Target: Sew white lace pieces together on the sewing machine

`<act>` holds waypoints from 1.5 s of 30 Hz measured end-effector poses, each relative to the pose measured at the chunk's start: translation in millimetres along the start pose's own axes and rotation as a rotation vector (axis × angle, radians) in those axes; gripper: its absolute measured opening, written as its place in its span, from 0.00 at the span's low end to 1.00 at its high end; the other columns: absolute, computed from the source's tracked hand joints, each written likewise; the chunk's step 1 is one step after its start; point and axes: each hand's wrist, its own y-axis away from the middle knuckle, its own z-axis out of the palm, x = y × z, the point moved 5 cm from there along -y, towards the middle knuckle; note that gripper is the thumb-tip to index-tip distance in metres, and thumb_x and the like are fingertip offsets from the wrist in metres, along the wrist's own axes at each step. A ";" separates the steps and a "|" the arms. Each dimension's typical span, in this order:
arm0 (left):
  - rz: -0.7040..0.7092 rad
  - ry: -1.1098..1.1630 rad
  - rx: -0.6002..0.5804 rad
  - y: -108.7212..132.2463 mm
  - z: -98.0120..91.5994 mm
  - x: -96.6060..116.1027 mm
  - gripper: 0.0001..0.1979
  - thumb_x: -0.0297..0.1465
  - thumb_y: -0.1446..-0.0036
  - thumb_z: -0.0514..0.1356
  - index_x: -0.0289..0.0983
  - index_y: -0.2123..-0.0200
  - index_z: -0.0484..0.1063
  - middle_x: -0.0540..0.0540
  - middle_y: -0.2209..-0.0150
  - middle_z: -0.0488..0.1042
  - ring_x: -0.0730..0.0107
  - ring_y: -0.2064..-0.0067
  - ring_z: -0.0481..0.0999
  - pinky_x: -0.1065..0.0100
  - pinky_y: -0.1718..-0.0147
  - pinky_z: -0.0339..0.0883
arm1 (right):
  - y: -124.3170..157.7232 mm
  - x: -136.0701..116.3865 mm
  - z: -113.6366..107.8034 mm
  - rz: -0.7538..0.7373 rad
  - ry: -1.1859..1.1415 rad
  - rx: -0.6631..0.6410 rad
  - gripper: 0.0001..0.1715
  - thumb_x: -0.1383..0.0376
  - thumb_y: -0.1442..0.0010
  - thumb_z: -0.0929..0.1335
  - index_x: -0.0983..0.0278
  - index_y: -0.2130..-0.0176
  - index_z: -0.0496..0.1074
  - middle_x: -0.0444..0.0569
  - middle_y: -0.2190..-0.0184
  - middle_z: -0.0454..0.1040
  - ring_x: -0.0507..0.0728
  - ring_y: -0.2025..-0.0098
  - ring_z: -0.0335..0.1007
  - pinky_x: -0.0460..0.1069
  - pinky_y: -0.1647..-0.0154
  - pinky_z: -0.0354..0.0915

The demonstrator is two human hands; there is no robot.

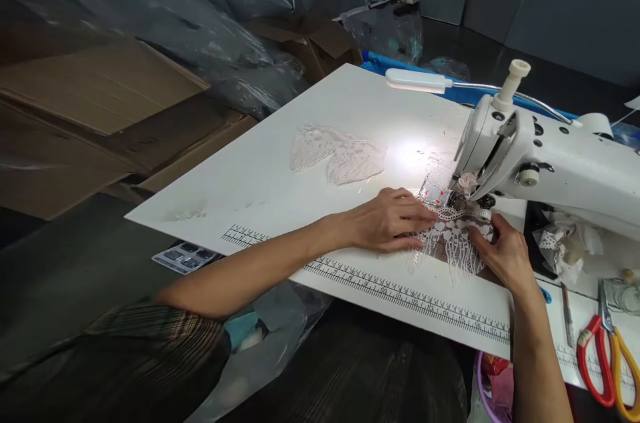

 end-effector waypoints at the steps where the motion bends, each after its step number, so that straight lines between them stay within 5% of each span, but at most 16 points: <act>1: 0.013 0.027 -0.010 -0.1 1.8 1.2 0.14 0.40 0.34 0.59 0.42 0.50 0.77 0.43 0.45 0.77 0.59 0.48 0.76 0.55 0.47 0.63 | 0.2 0.0 2.5 -0.007 -0.064 -0.011 0.21 0.47 0.48 0.69 0.61 0.75 0.68 0.38 0.85 0.57 0.49 0.81 0.51 0.47 0.80 0.51; 5: -0.106 0.130 0.045 0.7 -3.4 1.0 0.18 0.45 0.36 0.60 0.39 0.53 0.77 0.40 0.48 0.78 0.57 0.50 0.77 0.53 0.48 0.66 | 0.4 -12.5 22.9 0.070 -0.386 -0.120 0.25 0.45 0.50 0.72 0.64 0.67 0.72 0.41 0.81 0.66 0.51 0.79 0.60 0.47 0.81 0.58; 11: -0.564 0.591 0.090 8.1 -10.8 -5.9 0.40 0.55 0.44 0.61 0.33 0.39 0.64 0.43 0.60 0.78 0.69 0.69 0.76 0.67 0.71 0.70 | -1.0 -55.4 51.0 0.127 -0.664 -0.410 0.32 0.43 0.48 0.70 0.63 0.54 0.74 0.53 0.63 0.79 0.56 0.68 0.76 0.51 0.69 0.74; 13: -0.684 0.555 0.081 10.9 -11.3 -8.6 0.35 0.49 0.45 0.63 0.32 0.41 0.66 0.46 0.67 0.76 0.68 0.70 0.75 0.67 0.72 0.69 | -3.2 -52.5 46.4 0.059 -0.596 -0.395 0.30 0.43 0.44 0.68 0.63 0.54 0.75 0.53 0.63 0.80 0.56 0.67 0.77 0.52 0.69 0.74; 15: -0.754 0.498 0.065 12.9 -12.3 -11.2 0.30 0.42 0.44 0.62 0.31 0.43 0.67 0.49 0.71 0.73 0.67 0.70 0.74 0.67 0.72 0.67 | -5.3 -39.1 34.7 0.009 -0.409 -0.249 0.27 0.46 0.41 0.66 0.62 0.54 0.76 0.51 0.67 0.80 0.57 0.68 0.77 0.52 0.69 0.73; 19: -0.810 0.470 0.020 15.8 -14.8 -16.1 0.31 0.38 0.45 0.60 0.30 0.40 0.65 0.49 0.71 0.72 0.66 0.70 0.73 0.67 0.72 0.65 | 0.5 -27.2 23.5 -0.221 -0.024 -0.107 0.22 0.54 0.36 0.62 0.62 0.51 0.77 0.51 0.67 0.79 0.58 0.67 0.76 0.54 0.64 0.73; 22: -0.836 0.431 0.013 17.5 -17.7 -20.4 0.32 0.37 0.46 0.61 0.30 0.40 0.66 0.48 0.69 0.73 0.66 0.68 0.73 0.67 0.70 0.65 | 9.6 -36.5 30.6 -0.521 0.096 -0.089 0.22 0.58 0.33 0.60 0.61 0.46 0.75 0.55 0.58 0.77 0.59 0.58 0.75 0.56 0.55 0.74; 25: -0.870 0.423 -0.003 18.5 -17.6 -24.4 0.33 0.38 0.47 0.61 0.29 0.40 0.65 0.46 0.67 0.74 0.64 0.66 0.74 0.66 0.68 0.66 | 12.4 -39.8 41.2 -0.650 0.254 -0.044 0.22 0.60 0.32 0.60 0.62 0.45 0.74 0.58 0.56 0.73 0.62 0.55 0.72 0.57 0.55 0.74; 31: -0.904 0.479 -0.007 17.9 -16.4 -29.1 0.38 0.46 0.50 0.66 0.31 0.40 0.66 0.42 0.61 0.75 0.58 0.60 0.75 0.62 0.63 0.68 | 5.6 -34.9 45.6 -0.640 0.333 -0.081 0.24 0.59 0.30 0.58 0.61 0.41 0.71 0.59 0.56 0.70 0.61 0.60 0.71 0.58 0.60 0.75; 36: -0.908 0.485 -0.012 19.3 -16.7 -33.1 0.34 0.41 0.48 0.66 0.32 0.41 0.67 0.47 0.67 0.72 0.64 0.65 0.73 0.64 0.66 0.66 | 2.9 -29.7 39.4 -0.592 0.192 -0.119 0.25 0.58 0.29 0.58 0.58 0.38 0.68 0.55 0.56 0.71 0.59 0.60 0.72 0.57 0.58 0.75; 45: -0.905 0.468 -0.012 18.2 -14.9 -31.0 0.32 0.40 0.47 0.65 0.30 0.41 0.68 0.48 0.69 0.69 0.68 0.68 0.70 0.67 0.71 0.61 | 8.9 -32.5 51.1 -0.684 0.350 -0.006 0.26 0.58 0.29 0.56 0.61 0.42 0.73 0.58 0.57 0.70 0.60 0.60 0.68 0.57 0.61 0.73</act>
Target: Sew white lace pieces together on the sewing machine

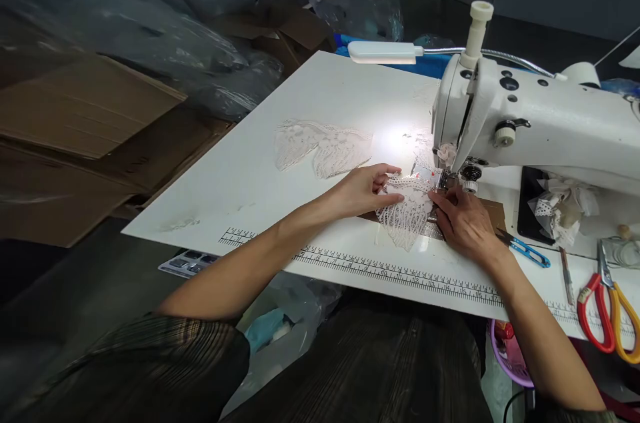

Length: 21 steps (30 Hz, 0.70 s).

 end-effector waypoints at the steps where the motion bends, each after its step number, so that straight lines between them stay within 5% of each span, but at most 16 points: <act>1: -0.005 -0.004 0.006 -0.1 0.4 -0.2 0.32 0.39 0.47 0.65 0.30 0.42 0.68 0.49 0.70 0.69 0.68 0.68 0.70 0.67 0.71 0.61 | 0.5 -0.6 -0.6 0.001 0.002 0.008 0.25 0.59 0.29 0.56 0.61 0.42 0.72 0.58 0.57 0.70 0.60 0.59 0.68 0.57 0.60 0.72; 10: -0.037 0.015 0.013 -0.9 -1.1 -0.5 0.32 0.38 0.48 0.66 0.30 0.42 0.68 0.51 0.72 0.66 0.68 0.70 0.69 0.67 0.71 0.61 | 13.1 -13.5 -14.0 -0.117 -0.144 0.034 0.21 0.66 0.33 0.62 0.56 0.46 0.77 0.54 0.57 0.71 0.60 0.56 0.67 0.58 0.54 0.68; 21: -0.053 0.072 -0.028 0.0 -1.9 -0.8 0.35 0.42 0.49 0.67 0.31 0.41 0.67 0.50 0.71 0.68 0.66 0.68 0.70 0.66 0.69 0.61 | 14.7 -13.1 -9.0 -0.063 -0.127 0.002 0.23 0.67 0.35 0.62 0.54 0.46 0.77 0.54 0.56 0.70 0.61 0.55 0.67 0.59 0.56 0.66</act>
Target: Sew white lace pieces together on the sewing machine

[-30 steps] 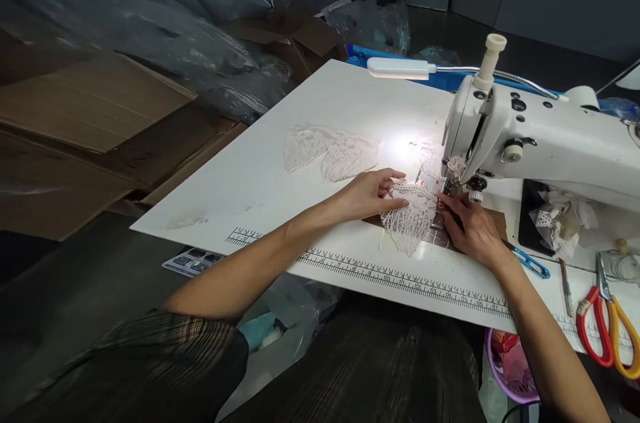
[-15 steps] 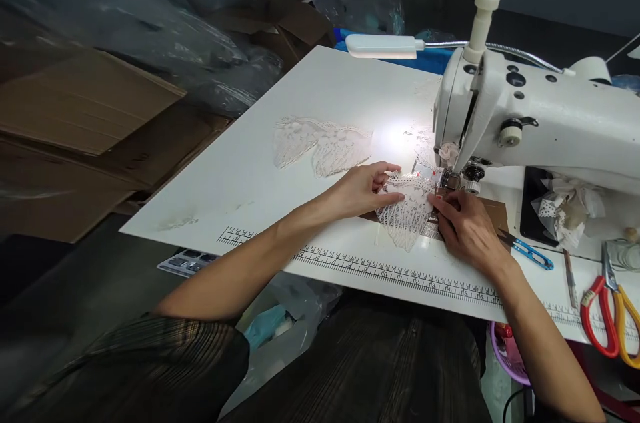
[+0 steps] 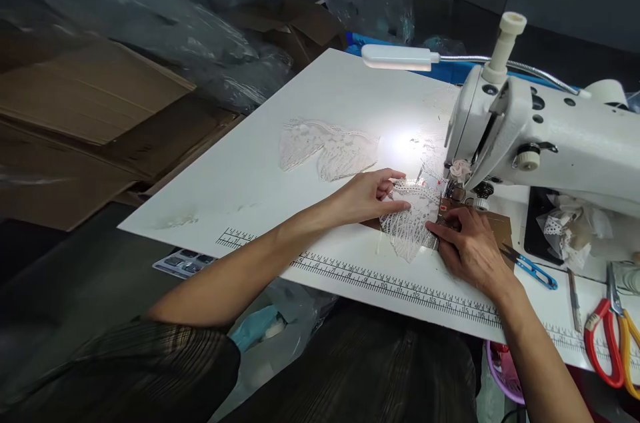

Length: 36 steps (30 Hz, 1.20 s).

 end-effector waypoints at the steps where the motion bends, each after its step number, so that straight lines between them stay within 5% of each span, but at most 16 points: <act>1: 0.007 0.000 0.000 -0.2 -0.2 -0.2 0.35 0.42 0.49 0.67 0.32 0.42 0.67 0.50 0.70 0.69 0.66 0.68 0.71 0.66 0.69 0.61 | 0.2 0.3 0.5 0.005 -0.004 0.002 0.23 0.67 0.35 0.62 0.54 0.47 0.78 0.54 0.56 0.70 0.61 0.55 0.67 0.59 0.56 0.66; 16: 0.095 -0.086 0.043 -1.3 1.9 -1.4 0.34 0.39 0.48 0.65 0.31 0.40 0.64 0.48 0.67 0.72 0.67 0.67 0.72 0.67 0.70 0.63 | -2.3 1.1 1.3 0.030 -0.024 0.010 0.22 0.66 0.36 0.63 0.53 0.48 0.78 0.53 0.57 0.71 0.59 0.56 0.67 0.59 0.55 0.67; 20: 0.148 -0.212 0.109 3.6 -3.0 1.5 0.40 0.39 0.49 0.66 0.34 0.35 0.59 0.43 0.56 0.72 0.69 0.67 0.72 0.67 0.69 0.67 | -3.0 0.3 0.0 0.021 -0.030 0.022 0.22 0.67 0.36 0.64 0.53 0.48 0.78 0.53 0.57 0.71 0.60 0.56 0.67 0.59 0.54 0.68; 24: 0.490 -0.365 0.190 5.8 -2.2 19.9 0.22 0.37 0.39 0.60 0.38 0.43 0.70 0.39 0.46 0.69 0.67 0.61 0.75 0.65 0.66 0.71 | -2.9 -0.4 -0.4 0.004 -0.027 0.029 0.21 0.69 0.37 0.64 0.56 0.49 0.79 0.54 0.57 0.70 0.60 0.56 0.67 0.59 0.54 0.67; 28: 0.924 -0.579 -0.013 1.8 24.8 39.9 0.12 0.28 0.33 0.53 0.35 0.57 0.77 0.38 0.52 0.76 0.62 0.53 0.75 0.60 0.55 0.72 | -2.6 0.1 -0.1 0.000 0.002 0.035 0.22 0.69 0.37 0.64 0.55 0.48 0.78 0.54 0.57 0.71 0.60 0.56 0.67 0.58 0.57 0.66; 36: 0.943 -0.857 -0.161 -10.6 38.4 36.8 0.16 0.34 0.34 0.54 0.32 0.51 0.75 0.33 0.47 0.74 0.56 0.53 0.73 0.58 0.53 0.65 | -3.1 0.6 1.1 0.001 0.002 0.030 0.21 0.67 0.36 0.63 0.52 0.48 0.78 0.53 0.58 0.70 0.60 0.57 0.66 0.57 0.58 0.65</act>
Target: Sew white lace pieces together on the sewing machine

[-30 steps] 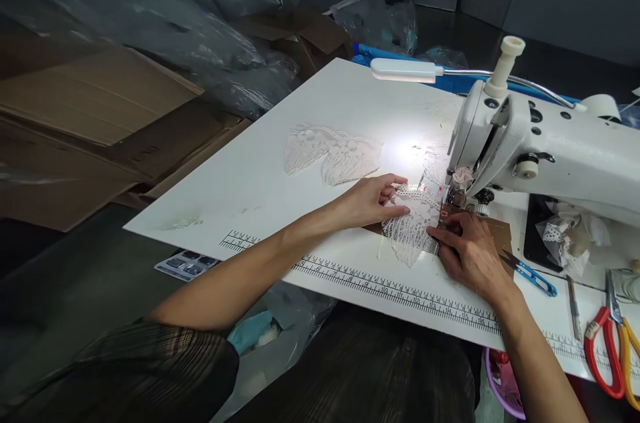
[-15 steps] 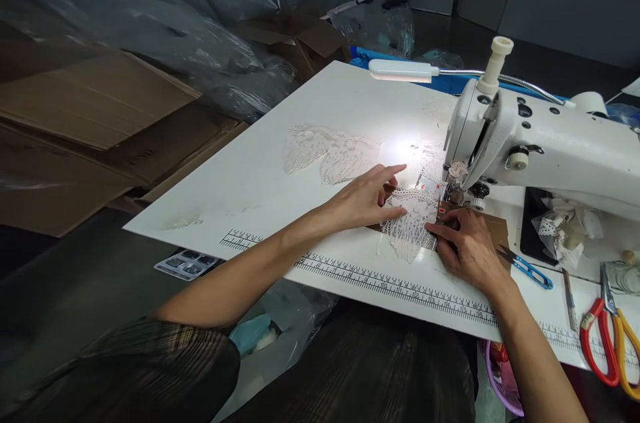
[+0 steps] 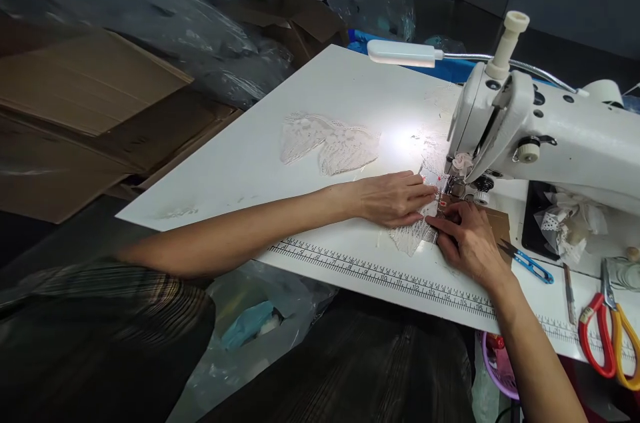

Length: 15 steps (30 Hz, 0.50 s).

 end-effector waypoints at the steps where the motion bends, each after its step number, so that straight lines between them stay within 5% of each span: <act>1: -0.001 0.013 0.011 1.3 0.1 0.0 0.16 0.34 0.34 0.54 0.32 0.50 0.75 0.33 0.47 0.74 0.56 0.53 0.72 0.58 0.53 0.64 | 0.0 -0.1 0.0 -0.004 -0.003 0.005 0.21 0.67 0.36 0.63 0.53 0.49 0.79 0.53 0.58 0.70 0.60 0.57 0.66 0.57 0.58 0.65; 15: -0.063 0.040 0.113 -7.6 -0.8 -11.2 0.18 0.35 0.34 0.52 0.34 0.48 0.73 0.37 0.42 0.73 0.57 0.54 0.71 0.59 0.55 0.57 | -2.3 4.7 -2.6 0.128 -0.065 0.038 0.21 0.65 0.34 0.63 0.58 0.46 0.77 0.58 0.55 0.68 0.60 0.58 0.68 0.60 0.55 0.73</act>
